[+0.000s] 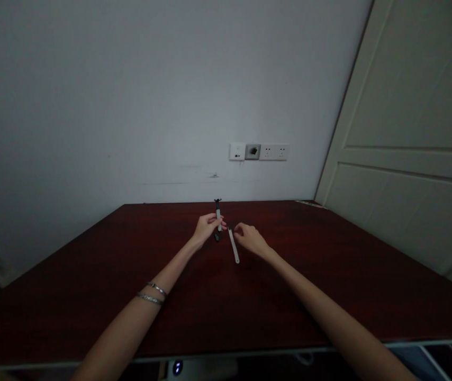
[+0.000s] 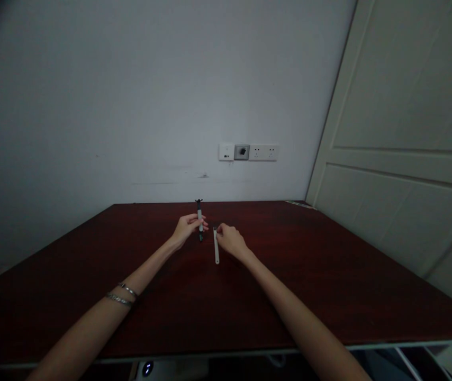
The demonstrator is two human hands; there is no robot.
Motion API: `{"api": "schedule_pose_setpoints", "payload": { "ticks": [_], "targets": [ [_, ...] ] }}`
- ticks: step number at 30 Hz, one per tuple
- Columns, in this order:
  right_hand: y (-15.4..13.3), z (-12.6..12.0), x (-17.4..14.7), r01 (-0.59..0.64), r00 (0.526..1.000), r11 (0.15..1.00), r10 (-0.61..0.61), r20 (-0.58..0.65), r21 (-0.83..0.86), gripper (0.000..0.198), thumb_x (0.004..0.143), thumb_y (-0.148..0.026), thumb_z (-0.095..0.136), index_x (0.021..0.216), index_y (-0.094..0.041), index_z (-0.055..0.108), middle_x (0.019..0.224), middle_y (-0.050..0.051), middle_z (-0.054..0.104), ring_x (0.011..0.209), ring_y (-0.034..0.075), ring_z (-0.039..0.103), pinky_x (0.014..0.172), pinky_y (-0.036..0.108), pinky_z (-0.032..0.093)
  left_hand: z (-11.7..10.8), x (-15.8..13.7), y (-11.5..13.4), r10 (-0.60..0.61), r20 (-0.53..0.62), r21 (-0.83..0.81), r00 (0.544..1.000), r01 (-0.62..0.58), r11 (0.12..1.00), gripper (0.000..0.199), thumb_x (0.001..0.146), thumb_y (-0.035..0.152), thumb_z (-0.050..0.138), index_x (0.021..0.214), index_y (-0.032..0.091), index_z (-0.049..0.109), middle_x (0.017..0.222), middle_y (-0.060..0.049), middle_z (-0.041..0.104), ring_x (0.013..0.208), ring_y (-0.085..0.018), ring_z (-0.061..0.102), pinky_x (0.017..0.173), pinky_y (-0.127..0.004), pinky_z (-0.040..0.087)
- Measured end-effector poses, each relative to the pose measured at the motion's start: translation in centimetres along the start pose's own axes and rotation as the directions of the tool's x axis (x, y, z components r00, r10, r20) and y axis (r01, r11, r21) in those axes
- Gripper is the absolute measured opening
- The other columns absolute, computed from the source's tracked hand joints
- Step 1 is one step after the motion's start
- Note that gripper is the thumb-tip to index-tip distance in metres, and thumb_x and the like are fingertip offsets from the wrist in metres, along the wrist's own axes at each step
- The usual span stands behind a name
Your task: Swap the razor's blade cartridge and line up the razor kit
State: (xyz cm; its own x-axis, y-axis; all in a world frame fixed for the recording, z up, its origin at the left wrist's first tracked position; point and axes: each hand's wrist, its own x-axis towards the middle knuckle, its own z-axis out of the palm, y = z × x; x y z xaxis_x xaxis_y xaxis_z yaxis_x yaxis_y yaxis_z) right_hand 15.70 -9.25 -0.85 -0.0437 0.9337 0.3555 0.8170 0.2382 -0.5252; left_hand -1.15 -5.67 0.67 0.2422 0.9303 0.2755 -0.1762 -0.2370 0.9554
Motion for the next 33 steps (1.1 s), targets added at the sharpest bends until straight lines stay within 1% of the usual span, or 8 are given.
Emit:
{"api": "schedule_pose_setpoints", "payload": {
  "ticks": [4,10,15,18,22,25,29,33],
  "targets": [
    [-1.3,1.4,-1.8,0.045,0.994,0.935,-0.006,0.112,-0.352,0.029,0.081,-0.029,0.044,0.104,-0.015,0.055,0.089,0.016,0.065,0.081,0.028,0.062,0.066,0.036,0.044,0.1,0.1,0.1,0.022,0.012,-0.001,1.0,-0.022,1.0,0.012,0.072,0.017,0.064,0.081,0.009,0.061,0.067,-0.007,0.066,0.057,-0.015,0.063,0.059,-0.026,0.047],
    [-2.6,2.5,-2.5,0.068,0.985,0.903,0.005,0.17,-0.424,0.039,0.085,-0.028,0.04,0.12,-0.013,0.044,0.099,0.02,0.063,0.091,0.029,0.061,0.073,0.039,0.045,0.3,0.1,0.0,-0.008,0.001,0.006,1.0,0.008,1.0,0.011,0.071,0.016,0.065,0.079,0.009,0.062,0.065,-0.007,0.065,0.055,-0.014,0.061,0.057,-0.024,0.046],
    [-2.6,2.4,-2.7,0.062,0.984,0.914,0.012,0.179,-0.401,0.039,0.082,-0.02,0.041,0.12,-0.012,0.044,0.1,0.02,0.063,0.09,0.029,0.062,0.073,0.037,0.045,0.2,-0.1,0.1,0.007,0.027,0.03,1.0,-0.008,1.0,0.012,0.072,0.019,0.064,0.08,0.01,0.061,0.065,-0.006,0.065,0.056,-0.014,0.062,0.058,-0.025,0.047],
    [-2.3,1.6,-2.2,0.077,0.987,0.946,-0.027,0.159,-0.315,0.039,0.082,-0.018,0.04,0.121,-0.012,0.044,0.099,0.018,0.063,0.091,0.028,0.061,0.074,0.037,0.045,0.1,-0.2,0.1,0.029,0.04,0.054,0.999,-0.031,0.998,0.013,0.073,0.018,0.062,0.083,0.011,0.059,0.067,-0.006,0.065,0.056,-0.014,0.062,0.059,-0.025,0.047],
    [-0.6,-0.3,-0.2,0.051,0.998,0.989,-0.046,0.038,-0.136,0.048,0.083,-0.016,0.038,0.131,-0.009,0.036,0.106,0.018,0.062,0.096,0.024,0.06,0.081,0.033,0.043,0.0,-0.1,0.0,0.048,0.029,0.049,0.998,-0.05,0.998,0.022,0.071,0.011,0.061,0.091,0.013,0.052,0.075,-0.004,0.064,0.052,-0.011,0.061,0.057,-0.023,0.046],
    [1.2,-1.9,1.4,0.013,0.997,0.999,-0.017,-0.079,-0.045,0.046,0.083,-0.013,0.038,0.128,-0.006,0.04,0.112,0.018,0.059,0.1,0.022,0.057,0.085,0.031,0.041,-0.1,0.2,-0.4,0.064,0.026,0.063,0.998,-0.066,0.996,0.027,0.07,0.007,0.058,0.093,0.016,0.047,0.078,-0.002,0.063,0.051,-0.009,0.06,0.056,-0.021,0.044],
    [2.5,-3.8,1.9,0.231,0.952,0.973,-0.229,-0.205,-0.011,0.042,0.085,-0.013,0.034,0.125,-0.013,0.046,0.109,0.011,0.058,0.097,0.018,0.055,0.084,0.029,0.041,-0.4,0.3,-1.2,0.135,0.063,0.177,0.989,-0.144,0.974,0.025,0.072,0.006,0.053,0.093,0.019,0.045,0.077,0.0,0.061,0.055,-0.008,0.059,0.056,-0.019,0.043],
    [1.6,-4.4,1.0,0.39,0.893,0.911,-0.41,-0.185,-0.135,0.05,0.085,-0.01,0.032,0.132,-0.022,0.041,0.103,0.008,0.055,0.09,0.017,0.053,0.081,0.028,0.04,-0.5,0.1,-1.5,0.167,0.141,0.297,0.976,-0.203,0.933,0.024,0.075,0.009,0.048,0.096,0.02,0.047,0.073,0.0,0.06,0.058,-0.01,0.058,0.057,-0.02,0.042]
  ]
}}
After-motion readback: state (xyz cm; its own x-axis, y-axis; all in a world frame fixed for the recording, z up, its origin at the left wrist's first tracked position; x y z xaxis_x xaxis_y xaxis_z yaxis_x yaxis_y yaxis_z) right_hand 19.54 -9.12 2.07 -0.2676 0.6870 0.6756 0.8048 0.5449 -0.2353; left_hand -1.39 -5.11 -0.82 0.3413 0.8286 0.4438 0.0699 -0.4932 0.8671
